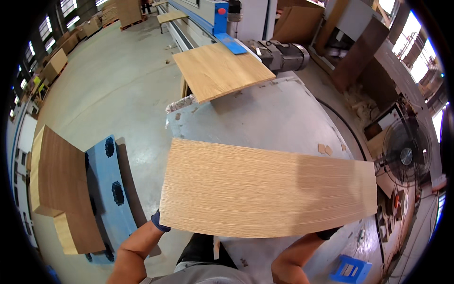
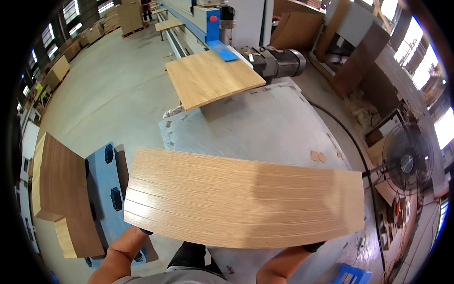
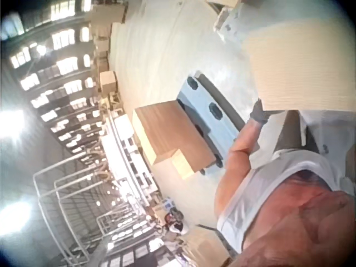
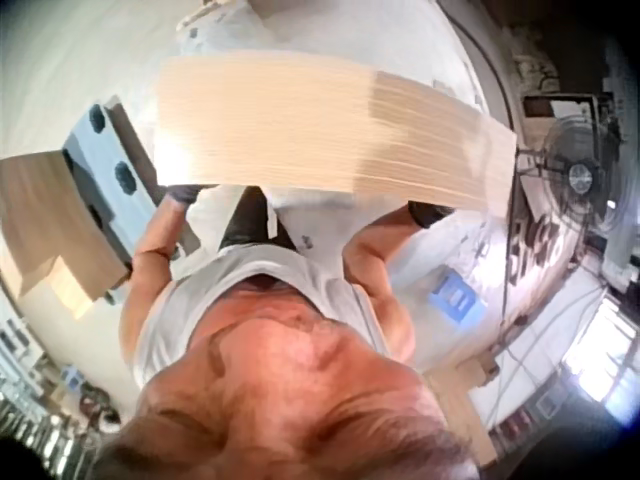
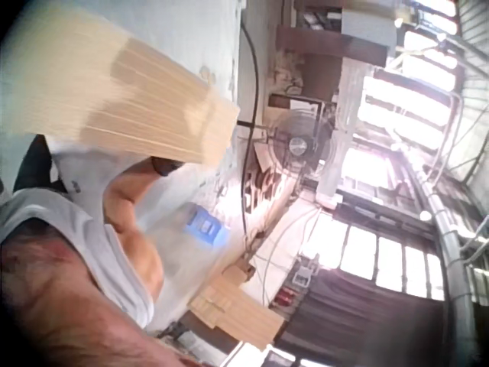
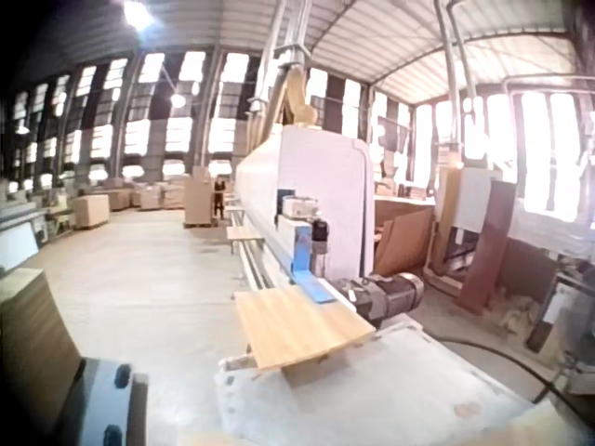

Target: The person stacks wooden boards by taking them from a table and placing them onto a stack on a pallet.

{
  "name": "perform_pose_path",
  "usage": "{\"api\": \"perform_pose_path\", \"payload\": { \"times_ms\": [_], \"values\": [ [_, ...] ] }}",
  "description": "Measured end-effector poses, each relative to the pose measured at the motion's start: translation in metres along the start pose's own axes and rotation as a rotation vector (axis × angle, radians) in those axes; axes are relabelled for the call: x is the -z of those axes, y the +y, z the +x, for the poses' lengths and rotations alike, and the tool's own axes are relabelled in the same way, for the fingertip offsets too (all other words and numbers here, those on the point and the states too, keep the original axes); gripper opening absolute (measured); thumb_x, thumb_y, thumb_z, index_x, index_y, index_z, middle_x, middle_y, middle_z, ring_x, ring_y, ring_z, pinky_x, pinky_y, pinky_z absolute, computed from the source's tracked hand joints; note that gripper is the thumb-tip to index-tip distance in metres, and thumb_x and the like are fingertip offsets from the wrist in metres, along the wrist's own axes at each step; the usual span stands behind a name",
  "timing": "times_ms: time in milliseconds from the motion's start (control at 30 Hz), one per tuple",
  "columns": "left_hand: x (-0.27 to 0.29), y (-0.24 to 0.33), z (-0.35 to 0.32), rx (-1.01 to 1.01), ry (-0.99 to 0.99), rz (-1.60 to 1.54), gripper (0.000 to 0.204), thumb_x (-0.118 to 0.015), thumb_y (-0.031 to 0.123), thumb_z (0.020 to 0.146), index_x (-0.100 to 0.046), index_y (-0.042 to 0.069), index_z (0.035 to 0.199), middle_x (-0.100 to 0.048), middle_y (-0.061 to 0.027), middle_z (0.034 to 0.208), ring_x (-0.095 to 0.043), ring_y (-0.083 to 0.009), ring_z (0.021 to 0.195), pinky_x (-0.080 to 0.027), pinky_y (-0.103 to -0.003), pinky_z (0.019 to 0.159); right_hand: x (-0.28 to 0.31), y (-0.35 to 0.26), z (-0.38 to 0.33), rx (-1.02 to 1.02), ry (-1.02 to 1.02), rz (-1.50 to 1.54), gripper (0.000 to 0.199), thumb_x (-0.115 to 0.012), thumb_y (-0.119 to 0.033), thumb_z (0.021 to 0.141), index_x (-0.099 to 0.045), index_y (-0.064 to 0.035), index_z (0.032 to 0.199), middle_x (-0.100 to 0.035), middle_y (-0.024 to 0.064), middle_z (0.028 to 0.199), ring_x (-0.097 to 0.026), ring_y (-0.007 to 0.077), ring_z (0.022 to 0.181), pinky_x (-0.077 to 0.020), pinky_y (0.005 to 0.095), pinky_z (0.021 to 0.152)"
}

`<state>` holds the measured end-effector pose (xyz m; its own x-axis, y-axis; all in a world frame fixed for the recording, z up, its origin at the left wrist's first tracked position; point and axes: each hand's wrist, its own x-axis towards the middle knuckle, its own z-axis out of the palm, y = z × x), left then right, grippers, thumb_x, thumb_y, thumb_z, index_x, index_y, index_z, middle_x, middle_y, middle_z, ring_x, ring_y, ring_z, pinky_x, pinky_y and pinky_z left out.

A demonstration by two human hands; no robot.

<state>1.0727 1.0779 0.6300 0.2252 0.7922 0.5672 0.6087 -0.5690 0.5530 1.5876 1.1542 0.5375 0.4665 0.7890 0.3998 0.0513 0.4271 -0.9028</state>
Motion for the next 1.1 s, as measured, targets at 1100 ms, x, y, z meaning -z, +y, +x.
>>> {"api": "perform_pose_path", "payload": {
  "times_ms": [1100],
  "values": [
    [0.023,0.053,-0.06,0.439,0.27,-0.603,0.108,-0.081,0.039,0.069,-0.023,-0.006,0.149,-0.032,-0.0241,0.152,-0.033,-0.0323,0.141,-0.028,-0.039,0.113,-0.032,-0.06,-0.03,0.196,-0.22,-0.311,0.059,-0.059,-0.032,0.089,-0.047,0.0014,0.136,-0.055,0.0207,0.131,-0.06,0.0322,0.109,-0.0528,0.0433,0.088]
  ]
}}
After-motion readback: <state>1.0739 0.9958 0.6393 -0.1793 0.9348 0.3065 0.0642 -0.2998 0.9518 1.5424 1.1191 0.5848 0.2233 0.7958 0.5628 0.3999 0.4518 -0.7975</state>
